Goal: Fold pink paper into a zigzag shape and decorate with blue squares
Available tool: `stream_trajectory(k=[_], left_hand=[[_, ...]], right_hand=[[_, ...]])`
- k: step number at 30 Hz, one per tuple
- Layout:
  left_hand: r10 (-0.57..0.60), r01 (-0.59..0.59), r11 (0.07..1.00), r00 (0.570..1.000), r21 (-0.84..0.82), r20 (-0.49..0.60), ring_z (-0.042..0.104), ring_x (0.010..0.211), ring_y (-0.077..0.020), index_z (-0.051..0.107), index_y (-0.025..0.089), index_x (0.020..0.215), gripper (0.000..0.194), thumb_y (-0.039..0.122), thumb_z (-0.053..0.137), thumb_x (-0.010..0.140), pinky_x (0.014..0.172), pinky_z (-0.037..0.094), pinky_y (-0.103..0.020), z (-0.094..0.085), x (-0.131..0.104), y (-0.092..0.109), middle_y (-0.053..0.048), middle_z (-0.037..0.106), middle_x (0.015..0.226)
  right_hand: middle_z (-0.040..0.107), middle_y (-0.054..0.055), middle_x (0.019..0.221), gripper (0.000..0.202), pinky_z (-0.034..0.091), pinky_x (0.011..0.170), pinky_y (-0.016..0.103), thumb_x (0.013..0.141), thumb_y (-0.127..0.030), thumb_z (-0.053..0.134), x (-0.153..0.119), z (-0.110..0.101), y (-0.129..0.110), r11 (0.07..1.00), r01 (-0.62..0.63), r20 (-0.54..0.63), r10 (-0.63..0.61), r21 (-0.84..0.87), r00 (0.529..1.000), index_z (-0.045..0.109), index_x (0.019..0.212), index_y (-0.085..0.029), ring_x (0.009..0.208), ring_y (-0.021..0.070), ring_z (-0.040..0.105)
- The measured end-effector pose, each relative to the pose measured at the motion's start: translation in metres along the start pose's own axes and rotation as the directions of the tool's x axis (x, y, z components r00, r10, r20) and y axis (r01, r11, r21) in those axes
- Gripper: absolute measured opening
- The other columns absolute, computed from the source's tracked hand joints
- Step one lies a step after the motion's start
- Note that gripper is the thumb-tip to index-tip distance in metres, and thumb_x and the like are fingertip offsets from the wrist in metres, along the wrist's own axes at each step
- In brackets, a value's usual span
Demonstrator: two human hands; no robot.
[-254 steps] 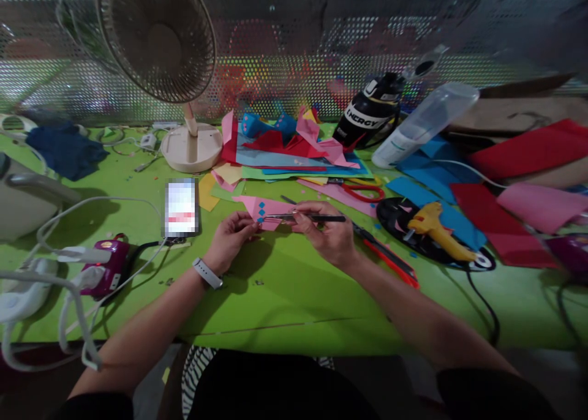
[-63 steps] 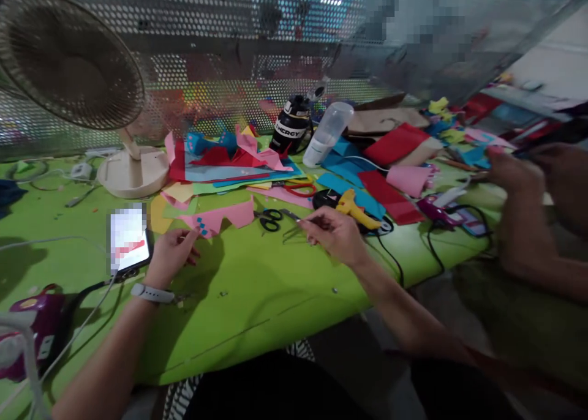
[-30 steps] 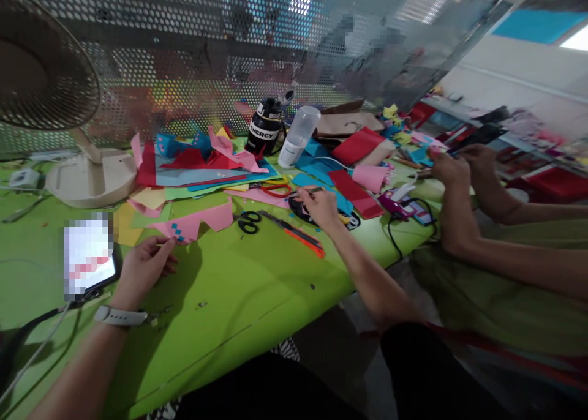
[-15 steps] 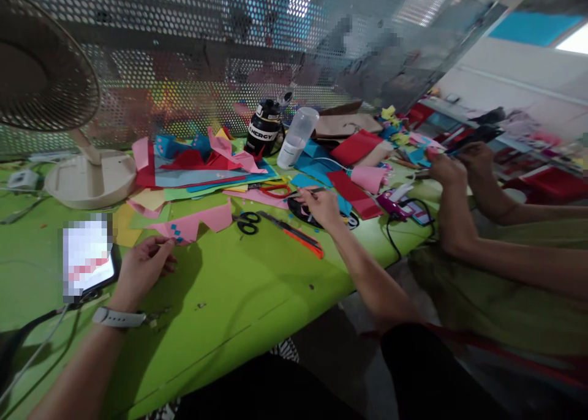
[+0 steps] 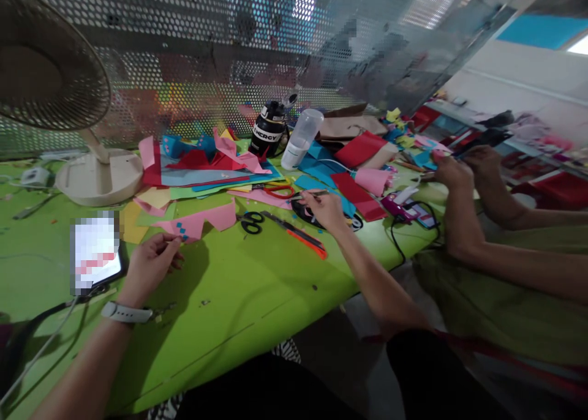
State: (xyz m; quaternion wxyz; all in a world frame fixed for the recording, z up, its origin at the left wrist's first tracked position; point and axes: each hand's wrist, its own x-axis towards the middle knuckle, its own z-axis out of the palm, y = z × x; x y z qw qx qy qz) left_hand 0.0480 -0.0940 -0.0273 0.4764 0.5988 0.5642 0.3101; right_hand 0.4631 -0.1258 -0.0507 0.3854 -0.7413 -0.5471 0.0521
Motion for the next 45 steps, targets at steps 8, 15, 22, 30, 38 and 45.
stream_trajectory(k=[8,15,22,30,38,45], left_hand=[[0.022,-0.022,0.999,1.0,-0.025,0.015,0.061,0.046,-0.0129,0.064,0.017,0.089,0.036,0.05,0.066,0.074,0.043,0.044,-0.021,0.002,0.001,-0.003,0.0,0.065,0.06],[0.005,0.031,0.984,0.979,-0.175,0.205,0.067,0.061,-0.0156,0.066,0.017,0.089,0.032,0.046,0.069,0.076,0.055,0.053,-0.025,0.014,-0.012,0.001,-0.005,0.07,0.073],[-0.078,0.259,0.892,0.895,-0.37,0.439,0.071,0.08,-0.0176,0.067,0.017,0.097,0.022,0.032,0.068,0.081,0.067,0.057,-0.029,0.021,-0.022,0.003,-0.009,0.073,0.094],[-0.065,0.288,0.831,0.9,-0.475,0.432,0.069,0.075,-0.0158,0.065,0.016,0.083,0.025,0.038,0.075,0.076,0.065,0.057,-0.027,0.022,-0.024,-0.003,-0.007,0.07,0.086],[-0.023,0.245,0.857,0.897,-0.453,0.442,0.067,0.066,-0.0132,0.06,0.015,0.077,0.032,0.046,0.07,0.08,0.06,0.055,-0.025,0.021,-0.021,-0.007,-0.003,0.069,0.075],[-0.034,0.195,0.916,0.91,-0.351,0.414,0.067,0.061,-0.0117,0.057,0.015,0.079,0.021,0.034,0.061,0.088,0.059,0.054,-0.024,0.021,-0.018,-0.009,-0.003,0.068,0.074]], right_hand=[[0.076,0.012,0.078,0.052,0.057,0.071,0.035,0.09,-0.06,0.044,-0.002,-0.001,-0.004,0.999,-0.027,-0.068,0.028,0.02,0.997,0.072,0.089,-0.016,0.079,0.0275,0.073],[0.076,0.007,0.087,0.035,0.059,0.073,0.036,0.09,-0.051,0.055,-0.05,0.009,-0.09,0.926,0.155,0.006,-0.167,0.343,0.986,0.073,0.086,-0.021,0.082,0.0256,0.073],[0.077,0.004,0.086,0.022,0.06,0.07,0.033,0.091,-0.033,0.057,-0.091,0.043,-0.159,0.795,0.382,0.128,-0.489,0.471,0.863,0.076,0.089,-0.023,0.077,0.0219,0.073],[0.077,0.005,0.089,0.021,0.061,0.061,0.028,0.086,-0.012,0.064,-0.096,0.053,-0.158,0.633,0.592,-0.015,-0.677,0.499,0.736,0.075,0.099,-0.023,0.072,0.0202,0.074],[0.077,0.007,0.089,0.023,0.059,0.061,0.025,0.086,-0.01,0.063,-0.098,0.053,-0.156,0.567,0.627,-0.048,-0.72,0.534,0.692,0.072,0.105,-0.02,0.072,0.0175,0.074],[0.077,0.002,0.092,0.024,0.062,0.063,0.028,0.085,-0.012,0.064,-0.1,0.055,-0.143,0.616,0.515,-0.019,-0.63,0.596,0.776,0.074,0.104,-0.024,0.075,0.019,0.075]])
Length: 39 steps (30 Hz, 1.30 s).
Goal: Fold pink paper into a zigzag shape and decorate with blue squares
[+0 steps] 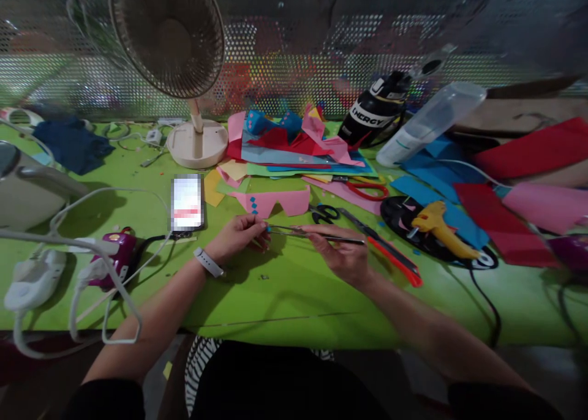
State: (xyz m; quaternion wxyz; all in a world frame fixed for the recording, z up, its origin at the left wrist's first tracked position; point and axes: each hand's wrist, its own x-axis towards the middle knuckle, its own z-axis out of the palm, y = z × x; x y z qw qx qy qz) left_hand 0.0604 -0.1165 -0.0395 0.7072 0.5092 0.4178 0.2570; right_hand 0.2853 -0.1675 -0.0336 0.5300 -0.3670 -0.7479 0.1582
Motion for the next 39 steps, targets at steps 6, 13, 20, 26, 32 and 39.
stream_trajectory(k=[6,13,20,26,32,39], left_hand=[[0.154,-0.112,0.926,0.984,0.362,-0.09,0.061,0.053,-0.0099,0.053,0.018,0.077,0.019,0.03,0.051,0.091,0.051,0.047,-0.021,-0.002,-0.002,0.001,-0.001,0.065,0.071],[0.297,-0.129,0.575,0.953,0.808,-0.059,0.048,0.05,-0.0108,0.058,0.017,0.069,0.024,0.032,0.054,0.088,0.052,0.033,-0.024,-0.007,-0.003,-0.001,0.0,0.06,0.058],[0.411,-0.149,0.551,0.905,0.821,-0.111,0.046,0.049,-0.0107,0.061,0.017,0.067,0.034,0.043,0.054,0.088,0.051,0.03,-0.025,-0.009,-0.005,0.004,-0.001,0.06,0.059],[0.424,-0.061,0.727,0.823,0.683,-0.378,0.052,0.046,-0.0117,0.057,0.018,0.063,0.036,0.044,0.053,0.087,0.047,0.037,-0.023,-0.02,-0.005,0.014,0.0,0.058,0.052],[0.282,0.08,0.826,0.798,0.558,-0.533,0.057,0.039,-0.0141,0.057,0.019,0.072,0.027,0.042,0.056,0.085,0.041,0.042,-0.023,-0.035,-0.002,0.018,0.0,0.062,0.05],[0.029,0.129,0.942,0.889,0.311,-0.458,0.061,0.04,-0.0166,0.059,0.017,0.096,0.032,0.041,0.069,0.078,0.039,0.043,-0.023,-0.027,0.009,0.012,-0.003,0.068,0.055]], right_hand=[[0.077,0.005,0.095,0.024,0.062,0.072,0.029,0.085,-0.012,0.065,0.006,-0.007,0.007,0.992,0.066,0.033,-0.062,-0.112,0.998,0.073,0.105,-0.022,0.081,0.0196,0.075],[0.067,0.011,0.123,0.033,0.059,0.086,0.038,0.089,-0.009,0.051,0.002,-0.02,0.018,0.896,0.303,0.548,-0.082,-0.326,0.832,0.07,0.114,-0.019,0.104,0.0232,0.069],[0.057,0.009,0.138,0.046,0.051,0.1,0.041,0.089,-0.01,0.042,-0.015,-0.049,0.018,0.85,0.275,0.694,0.139,-0.45,0.707,0.06,0.13,-0.018,0.121,0.0234,0.059],[0.063,0.013,0.128,0.042,0.055,0.086,0.044,0.09,-0.037,0.047,-0.027,-0.107,0.042,0.425,-0.019,0.269,0.607,-0.905,0.748,0.063,0.123,-0.016,0.107,0.0317,0.065],[0.065,0.012,0.115,0.034,0.053,0.077,0.039,0.087,-0.03,0.047,-0.034,-0.11,0.051,0.377,-0.031,0.249,0.669,-0.926,0.7,0.065,0.111,-0.016,0.098,0.0294,0.066],[0.066,0.012,0.111,0.032,0.05,0.076,0.038,0.081,-0.027,0.051,-0.023,-0.101,0.055,0.446,-0.097,0.255,0.662,-0.89,0.705,0.064,0.108,-0.017,0.097,0.0302,0.065]])
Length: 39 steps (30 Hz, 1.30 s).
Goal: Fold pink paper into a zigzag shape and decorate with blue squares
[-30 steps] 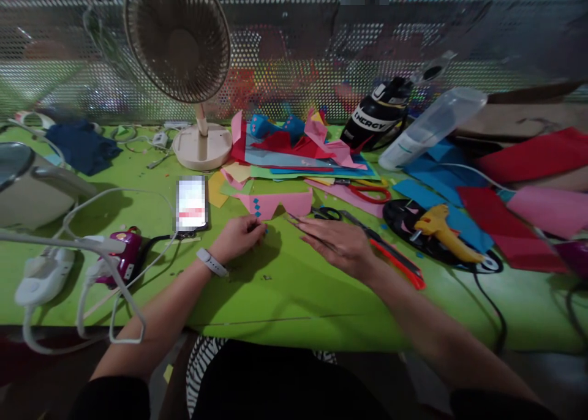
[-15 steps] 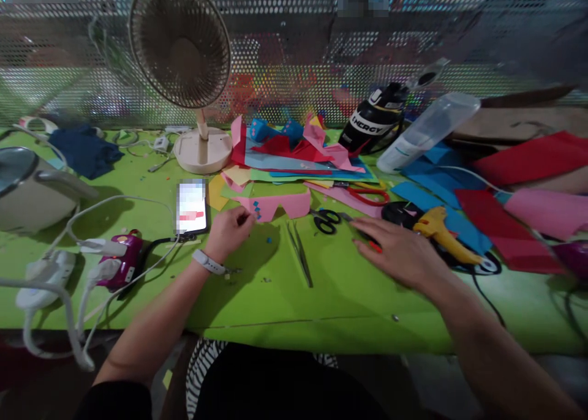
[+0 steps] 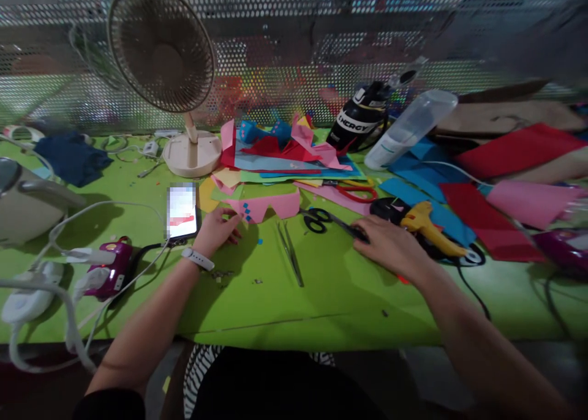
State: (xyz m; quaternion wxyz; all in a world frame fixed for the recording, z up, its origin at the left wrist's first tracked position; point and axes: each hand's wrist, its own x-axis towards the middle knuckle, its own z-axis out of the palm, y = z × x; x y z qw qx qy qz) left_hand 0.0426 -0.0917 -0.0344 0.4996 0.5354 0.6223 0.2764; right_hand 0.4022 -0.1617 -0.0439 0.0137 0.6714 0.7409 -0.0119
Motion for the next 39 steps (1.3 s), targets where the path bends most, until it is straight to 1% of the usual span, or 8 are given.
stream_trajectory(k=[7,12,16,20,24,29,34,39], left_hand=[[-0.022,0.037,0.958,0.998,-0.283,0.054,0.06,0.042,-0.0112,0.059,0.015,0.076,0.024,0.032,0.075,0.073,0.042,0.043,-0.018,0.008,0.009,0.002,-0.003,0.067,0.057],[0.055,-0.074,0.924,0.997,-0.374,-0.062,0.056,0.045,-0.0075,0.064,0.013,0.079,0.027,0.034,0.077,0.069,0.044,0.042,-0.016,-0.004,0.008,0.001,0.0,0.065,0.058],[0.053,-0.109,0.921,0.986,-0.373,-0.157,0.062,0.056,-0.0095,0.062,0.015,0.079,0.022,0.03,0.075,0.071,0.047,0.045,-0.015,-0.005,0.007,0.003,0.0,0.067,0.066],[0.038,-0.097,0.881,0.99,-0.463,-0.135,0.071,0.079,-0.0179,0.056,0.018,0.083,0.021,0.031,0.071,0.076,0.058,0.056,-0.024,0.001,0.005,0.004,-0.005,0.073,0.085],[-0.014,-0.053,0.886,0.99,-0.46,-0.14,0.071,0.074,-0.0175,0.054,0.018,0.082,0.018,0.027,0.069,0.079,0.056,0.057,-0.025,0.003,0.001,0.007,-0.006,0.073,0.082],[-0.083,0.059,0.871,0.996,-0.488,-0.028,0.072,0.064,-0.0191,0.061,0.014,0.087,0.02,0.029,0.071,0.078,0.053,0.057,-0.025,-0.003,-0.001,0.011,-0.01,0.075,0.083],[-0.137,0.147,0.856,0.989,-0.495,0.056,0.072,0.059,-0.0195,0.064,0.01,0.09,0.017,0.024,0.066,0.08,0.051,0.057,-0.024,-0.007,0.002,0.013,-0.014,0.075,0.075],[-0.165,0.184,0.794,0.983,-0.579,0.085,0.072,0.061,-0.0179,0.064,0.01,0.084,0.006,0.015,0.061,0.082,0.049,0.055,-0.02,-0.003,0.007,0.014,-0.013,0.074,0.075]], right_hand=[[0.068,0.01,0.111,0.029,0.049,0.076,0.034,0.084,-0.027,0.052,0.016,-0.013,-0.018,0.996,-0.072,-0.019,0.073,0.045,0.997,0.064,0.109,-0.019,0.101,0.0281,0.064],[0.067,0.01,0.107,0.024,0.049,0.078,0.034,0.084,-0.027,0.054,0.019,-0.017,-0.02,0.992,-0.116,-0.085,0.12,0.057,0.989,0.065,0.105,-0.019,0.101,0.0269,0.063],[0.066,0.01,0.108,0.022,0.05,0.081,0.034,0.088,-0.028,0.053,0.025,-0.013,-0.033,0.994,0.015,-0.194,0.007,0.112,0.981,0.065,0.104,-0.02,0.103,0.0259,0.062],[0.065,0.01,0.107,0.022,0.051,0.072,0.032,0.089,-0.032,0.055,0.035,-0.008,-0.055,0.988,0.094,-0.108,-0.082,0.118,0.991,0.065,0.103,-0.019,0.095,0.0248,0.064],[0.067,0.008,0.099,0.02,0.05,0.068,0.031,0.09,-0.031,0.052,0.033,-0.009,-0.058,0.978,0.134,-0.116,-0.116,0.159,0.986,0.067,0.096,-0.02,0.088,0.0226,0.065],[0.067,0.009,0.105,0.025,0.05,0.074,0.035,0.088,-0.032,0.051,0.002,-0.027,-0.007,0.979,-0.044,-0.255,0.096,0.201,0.962,0.069,0.1,-0.021,0.089,0.0238,0.065],[0.064,0.017,0.115,0.039,0.048,0.082,0.04,0.086,-0.032,0.051,-0.038,-0.029,0.067,0.917,-0.398,-0.174,0.391,-0.01,0.904,0.061,0.118,-0.013,0.104,0.0317,0.061],[0.063,0.019,0.118,0.047,0.046,0.085,0.039,0.083,-0.032,0.055,-0.042,-0.005,0.099,0.882,-0.468,-0.019,0.468,-0.057,0.884,0.057,0.124,-0.009,0.105,0.0315,0.06]])
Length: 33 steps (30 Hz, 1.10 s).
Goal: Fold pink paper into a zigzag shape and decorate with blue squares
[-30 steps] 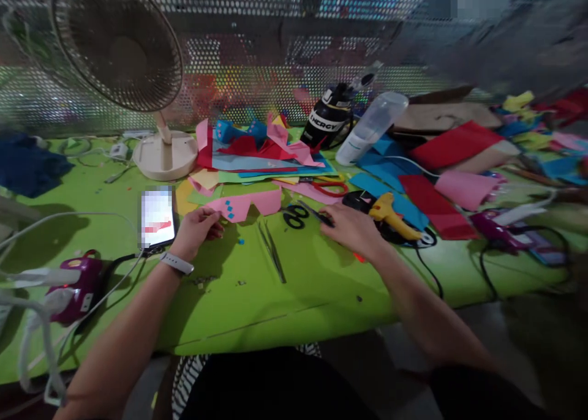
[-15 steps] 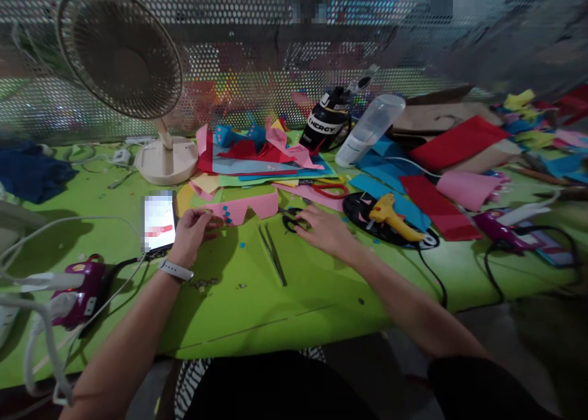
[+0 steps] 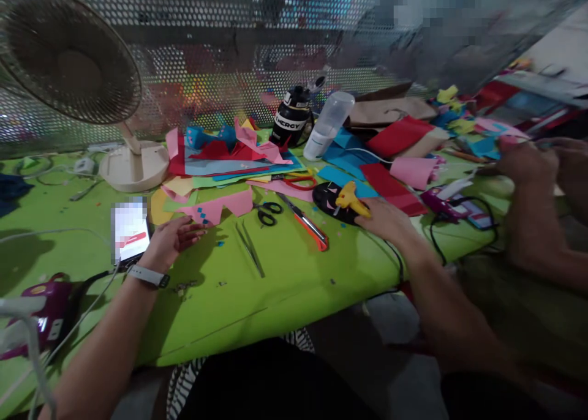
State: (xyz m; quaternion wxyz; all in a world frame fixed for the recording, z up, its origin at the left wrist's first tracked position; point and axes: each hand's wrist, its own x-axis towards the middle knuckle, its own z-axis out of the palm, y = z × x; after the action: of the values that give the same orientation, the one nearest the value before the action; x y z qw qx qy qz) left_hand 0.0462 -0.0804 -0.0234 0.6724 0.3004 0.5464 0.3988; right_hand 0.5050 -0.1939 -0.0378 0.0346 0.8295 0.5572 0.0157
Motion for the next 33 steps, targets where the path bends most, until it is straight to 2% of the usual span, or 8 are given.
stream_trajectory(k=[6,11,18,20,23,28,30,33], left_hand=[[-0.018,0.019,0.999,1.0,-0.032,0.015,0.067,0.056,-0.0113,0.069,0.01,0.077,0.008,0.015,0.063,0.081,0.047,0.052,-0.015,0.002,0.002,-0.002,-0.009,0.072,0.073],[0.099,-0.099,0.995,0.995,0.0,0.023,0.056,0.048,-0.0058,0.071,0.012,0.077,0.016,0.024,0.078,0.07,0.04,0.04,-0.013,0.001,0.002,-0.005,-0.001,0.065,0.061],[0.264,-0.266,0.957,0.964,-0.113,-0.031,0.064,0.065,-0.0075,0.065,0.015,0.076,0.026,0.026,0.084,0.061,0.059,0.05,-0.016,0.004,0.001,-0.008,0.001,0.07,0.074],[0.256,-0.264,0.945,0.964,-0.194,-0.066,0.066,0.068,-0.0098,0.064,0.014,0.077,0.022,0.024,0.08,0.066,0.066,0.054,-0.021,0.006,0.003,-0.009,0.0,0.071,0.076],[0.232,-0.241,0.936,0.97,-0.254,-0.068,0.066,0.064,-0.0105,0.062,0.014,0.081,0.018,0.028,0.073,0.075,0.065,0.055,-0.024,0.007,0.004,-0.011,-0.001,0.071,0.076],[0.243,-0.24,0.938,0.97,-0.251,-0.016,0.069,0.074,-0.0108,0.056,0.016,0.095,0.037,0.021,0.08,0.067,0.07,0.054,-0.021,0.008,0.003,-0.02,-0.003,0.073,0.087],[0.28,-0.272,0.934,0.96,-0.231,-0.001,0.069,0.076,-0.0118,0.052,0.018,0.103,0.055,0.012,0.084,0.059,0.072,0.054,-0.022,0.009,0.003,-0.025,-0.001,0.072,0.088],[0.343,-0.336,0.919,0.939,-0.208,-0.001,0.069,0.076,-0.0133,0.046,0.022,0.111,0.074,0.008,0.086,0.051,0.074,0.055,-0.026,0.01,0.005,-0.029,0.001,0.071,0.085]], right_hand=[[0.061,0.025,0.113,0.048,0.043,0.077,0.039,0.082,-0.035,0.059,0.016,0.005,-0.004,1.0,0.013,-0.065,-0.013,0.0,0.998,0.06,0.12,-0.005,0.099,0.0334,0.061],[0.062,0.026,0.106,0.042,0.04,0.07,0.037,0.084,-0.038,0.058,0.022,-0.005,-0.009,0.998,0.056,-0.04,-0.055,0.03,0.998,0.065,0.109,-0.004,0.092,0.0299,0.062],[0.062,0.027,0.112,0.038,0.04,0.075,0.04,0.08,-0.038,0.06,0.009,-0.025,-0.018,0.958,-0.109,-0.117,0.145,0.267,0.983,0.063,0.105,-0.01,0.101,0.0337,0.059],[0.065,0.023,0.104,0.028,0.042,0.072,0.037,0.077,-0.033,0.06,0.005,-0.03,-0.026,0.836,-0.114,-0.115,0.206,0.537,0.972,0.061,0.098,-0.014,0.092,0.0285,0.062],[0.067,0.013,0.085,0.018,0.043,0.06,0.032,0.071,-0.03,0.058,0.0,-0.033,-0.05,0.428,-0.032,-0.023,0.121,0.903,0.992,0.058,0.085,-0.018,0.069,0.0197,0.059],[0.06,0.004,0.059,0.019,0.035,0.044,0.026,0.063,-0.034,0.058,-0.005,-0.032,-0.117,0.065,-0.035,0.046,-0.18,0.997,0.983,0.059,0.071,-0.017,0.045,0.0107,0.045],[0.058,0.001,0.056,0.018,0.033,0.042,0.023,0.062,-0.034,0.061,-0.01,-0.033,-0.144,-0.006,-0.07,0.065,-0.308,0.998,0.949,0.059,0.066,-0.017,0.045,0.0092,0.044],[0.054,-0.001,0.052,0.023,0.032,0.042,0.022,0.065,-0.039,0.065,-0.018,-0.033,-0.179,0.03,-0.135,0.135,-0.415,0.99,0.9,0.059,0.065,-0.017,0.045,0.0084,0.043]])
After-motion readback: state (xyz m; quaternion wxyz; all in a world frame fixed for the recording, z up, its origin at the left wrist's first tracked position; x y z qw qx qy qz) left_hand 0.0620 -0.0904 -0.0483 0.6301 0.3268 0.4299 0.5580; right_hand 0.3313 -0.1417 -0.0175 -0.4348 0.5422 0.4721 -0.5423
